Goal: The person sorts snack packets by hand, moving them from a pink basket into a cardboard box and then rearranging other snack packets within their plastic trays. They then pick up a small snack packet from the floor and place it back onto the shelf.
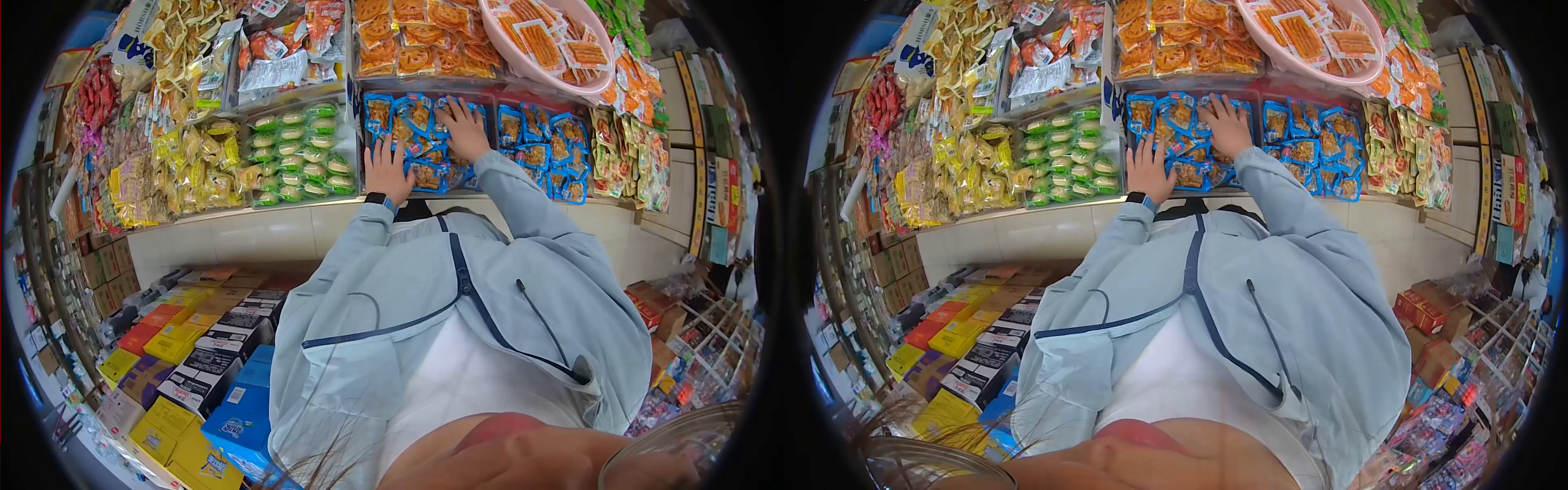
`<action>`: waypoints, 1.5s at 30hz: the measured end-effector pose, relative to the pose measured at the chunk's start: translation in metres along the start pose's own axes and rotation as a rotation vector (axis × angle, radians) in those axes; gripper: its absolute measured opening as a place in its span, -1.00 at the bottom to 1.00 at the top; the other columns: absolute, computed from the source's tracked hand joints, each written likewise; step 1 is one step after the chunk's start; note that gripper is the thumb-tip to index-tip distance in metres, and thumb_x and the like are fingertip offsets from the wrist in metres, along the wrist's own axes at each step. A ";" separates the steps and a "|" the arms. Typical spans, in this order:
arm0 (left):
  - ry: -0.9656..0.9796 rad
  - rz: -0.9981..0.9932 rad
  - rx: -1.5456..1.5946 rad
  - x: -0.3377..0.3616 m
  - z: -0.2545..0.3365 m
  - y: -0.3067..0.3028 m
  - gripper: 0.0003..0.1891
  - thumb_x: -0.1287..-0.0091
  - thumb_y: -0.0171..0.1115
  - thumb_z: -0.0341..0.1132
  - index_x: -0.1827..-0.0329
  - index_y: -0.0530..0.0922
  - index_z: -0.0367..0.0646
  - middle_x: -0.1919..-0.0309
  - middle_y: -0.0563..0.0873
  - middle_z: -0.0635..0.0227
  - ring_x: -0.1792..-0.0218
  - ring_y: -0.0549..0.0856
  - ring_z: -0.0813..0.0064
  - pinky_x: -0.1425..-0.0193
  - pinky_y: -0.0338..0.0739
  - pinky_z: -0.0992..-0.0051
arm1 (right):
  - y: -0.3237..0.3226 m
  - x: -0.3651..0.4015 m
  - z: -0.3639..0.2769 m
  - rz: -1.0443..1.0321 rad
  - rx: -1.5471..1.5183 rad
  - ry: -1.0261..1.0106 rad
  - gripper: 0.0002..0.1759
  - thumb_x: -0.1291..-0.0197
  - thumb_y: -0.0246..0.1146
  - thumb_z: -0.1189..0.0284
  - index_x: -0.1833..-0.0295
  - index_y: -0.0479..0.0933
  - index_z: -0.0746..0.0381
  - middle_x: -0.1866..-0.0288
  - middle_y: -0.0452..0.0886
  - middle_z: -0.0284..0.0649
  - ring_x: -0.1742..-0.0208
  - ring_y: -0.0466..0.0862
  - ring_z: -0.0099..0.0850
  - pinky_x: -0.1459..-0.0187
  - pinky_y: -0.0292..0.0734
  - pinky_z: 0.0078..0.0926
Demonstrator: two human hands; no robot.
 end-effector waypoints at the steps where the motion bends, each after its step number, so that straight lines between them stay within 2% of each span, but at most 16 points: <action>1: -0.004 0.008 0.000 0.000 0.000 0.000 -0.26 -0.13 0.25 -0.10 -0.42 0.29 -0.06 -0.46 0.23 0.11 -0.45 0.21 0.04 -0.53 -0.11 -0.04 | 0.006 -0.003 0.000 -0.028 0.013 0.020 -0.37 -0.07 0.28 0.49 -0.31 0.37 -0.04 -0.47 0.21 -0.13 -0.52 0.15 -0.08 -0.43 0.03 0.08; 4: -0.004 0.009 -0.006 0.000 0.001 -0.004 -0.27 -0.15 0.25 -0.11 -0.42 0.29 -0.06 -0.46 0.23 0.12 -0.46 0.20 0.06 -0.53 -0.10 -0.03 | 0.017 0.013 0.005 -0.033 -0.046 0.042 -0.43 -0.04 0.29 0.53 -0.23 0.43 0.01 -0.40 0.28 -0.14 -0.48 0.19 -0.04 -0.42 0.04 0.12; 5: -0.004 -0.005 -0.004 0.000 0.002 -0.005 -0.28 -0.16 0.25 -0.11 -0.42 0.28 -0.07 -0.46 0.23 0.12 -0.46 0.20 0.08 -0.53 -0.10 -0.03 | 0.014 0.021 0.005 0.007 -0.071 0.036 -0.47 -0.04 0.25 0.57 -0.19 0.46 0.04 -0.31 0.36 -0.12 -0.39 0.31 -0.04 -0.36 0.19 0.01; 8: 0.000 -0.025 0.002 -0.003 0.002 -0.007 -0.29 -0.18 0.24 -0.12 -0.42 0.28 -0.08 -0.46 0.23 0.12 -0.46 0.20 0.09 -0.52 -0.10 -0.03 | 0.004 0.049 0.011 0.061 -0.414 0.024 -0.47 -0.05 0.18 0.64 -0.20 0.45 0.10 -0.28 0.40 -0.08 -0.31 0.40 -0.05 -0.30 0.32 -0.14; 9: -0.001 -0.022 0.005 -0.002 0.002 -0.007 -0.29 -0.17 0.24 -0.12 -0.41 0.28 -0.08 -0.46 0.23 0.12 -0.46 0.21 0.09 -0.52 -0.10 -0.03 | 0.000 0.060 0.017 0.134 -0.484 0.031 -0.49 -0.07 0.12 0.70 -0.20 0.44 0.20 -0.25 0.44 -0.04 -0.25 0.46 -0.03 -0.27 0.38 -0.22; 12: 0.000 -0.013 0.003 -0.002 0.003 -0.006 -0.30 -0.17 0.24 -0.12 -0.41 0.29 -0.07 -0.45 0.25 0.12 -0.45 0.22 0.09 -0.52 -0.09 -0.03 | -0.020 0.081 0.054 0.363 -0.482 0.103 -0.53 -0.19 0.05 0.71 -0.23 0.42 0.21 -0.29 0.44 -0.05 -0.27 0.45 -0.02 -0.31 0.35 -0.21; 15: 0.009 -0.013 -0.008 -0.002 0.003 -0.006 -0.30 -0.17 0.24 -0.12 -0.41 0.30 -0.06 -0.45 0.25 0.12 -0.45 0.23 0.09 -0.52 -0.08 -0.03 | -0.048 0.086 0.085 0.531 -0.318 0.186 -0.48 -0.08 0.10 0.70 -0.22 0.42 0.28 -0.28 0.45 0.00 -0.31 0.42 0.00 -0.33 0.33 -0.16; 18: 0.012 -0.010 -0.019 -0.001 0.003 -0.003 -0.30 -0.17 0.24 -0.12 -0.41 0.29 -0.06 -0.45 0.25 0.12 -0.45 0.23 0.09 -0.52 -0.08 -0.04 | -0.053 0.062 0.099 0.418 -0.124 0.147 -0.49 -0.10 0.11 0.66 -0.24 0.42 0.29 -0.33 0.42 0.00 -0.34 0.42 -0.03 -0.33 0.33 -0.18; 19: 0.005 -0.013 -0.017 -0.001 0.003 -0.003 -0.30 -0.17 0.24 -0.12 -0.41 0.29 -0.06 -0.45 0.25 0.12 -0.45 0.23 0.09 -0.52 -0.09 -0.04 | -0.038 0.053 0.108 0.289 -0.086 0.105 -0.51 -0.23 0.17 0.45 -0.29 0.39 0.26 -0.44 0.30 -0.04 -0.45 0.30 -0.07 -0.39 0.24 -0.17; 22: -0.003 -0.011 -0.020 -0.001 0.005 -0.003 -0.29 -0.16 0.24 -0.11 -0.41 0.30 -0.06 -0.45 0.26 0.11 -0.45 0.23 0.06 -0.51 -0.08 -0.05 | -0.021 0.049 0.104 0.112 0.075 0.142 -0.40 -0.30 0.16 0.16 -0.36 0.31 0.25 -0.54 0.15 -0.08 -0.55 0.14 -0.13 -0.46 0.11 -0.14; 23: -0.001 -0.010 -0.026 -0.002 0.005 -0.003 -0.28 -0.15 0.25 -0.10 -0.41 0.30 -0.06 -0.45 0.26 0.11 -0.45 0.22 0.05 -0.51 -0.07 -0.05 | -0.014 0.047 0.111 0.027 0.047 0.168 -0.28 -0.33 0.07 -0.03 -0.42 0.24 0.23 -0.58 0.05 -0.09 -0.60 0.01 -0.17 -0.49 0.00 -0.11; 29: 0.008 -0.025 -0.041 -0.002 0.005 -0.001 -0.28 -0.16 0.24 -0.10 -0.42 0.29 -0.07 -0.46 0.24 0.11 -0.45 0.22 0.06 -0.52 -0.09 -0.05 | -0.005 0.044 0.118 0.008 0.073 0.206 -0.39 -0.34 0.11 0.02 -0.27 0.33 0.28 -0.56 0.09 -0.03 -0.59 0.04 -0.16 -0.49 -0.02 -0.07; 35: 0.010 0.002 -0.033 -0.003 0.005 -0.002 -0.29 -0.15 0.25 -0.11 -0.41 0.30 -0.08 -0.44 0.26 0.10 -0.44 0.24 0.05 -0.52 -0.10 -0.05 | -0.027 0.044 0.075 0.296 0.066 0.160 -0.45 -0.18 0.27 0.20 -0.20 0.38 0.25 -0.48 0.23 -0.04 -0.53 0.17 -0.13 -0.46 0.06 -0.02; 38: 0.020 0.017 -0.030 -0.002 0.006 -0.002 -0.29 -0.15 0.25 -0.11 -0.41 0.31 -0.08 -0.43 0.27 0.10 -0.43 0.24 0.04 -0.51 -0.10 -0.05 | -0.016 0.033 0.030 0.175 0.039 -0.063 -0.47 -0.10 0.31 0.30 -0.20 0.41 0.19 -0.42 0.30 -0.02 -0.48 0.24 -0.11 -0.43 0.12 -0.04; 42: 0.004 0.000 -0.034 -0.001 0.006 0.000 -0.27 -0.15 0.25 -0.11 -0.42 0.30 -0.08 -0.44 0.27 0.10 -0.43 0.24 0.04 -0.52 -0.10 -0.05 | 0.017 0.029 0.030 0.115 0.025 0.044 -0.54 -0.10 0.28 0.36 -0.15 0.45 0.11 -0.30 0.39 0.01 -0.36 0.37 -0.10 -0.25 0.32 -0.08; 45: -0.004 -0.042 -0.049 -0.003 0.007 -0.003 -0.28 -0.18 0.22 -0.11 -0.43 0.27 -0.09 -0.46 0.23 0.11 -0.45 0.21 0.07 -0.52 -0.11 -0.04 | 0.013 0.032 0.031 -0.104 -0.014 0.099 -0.61 -0.09 0.30 0.37 -0.06 0.46 0.14 -0.09 0.47 -0.08 -0.21 0.46 -0.12 -0.09 0.42 -0.09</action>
Point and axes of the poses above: each hand's wrist, its own x-axis away from the middle knuckle, its own y-axis out of the palm, z = x × y, the point moved 6 cm from there along -x, towards the middle knuckle
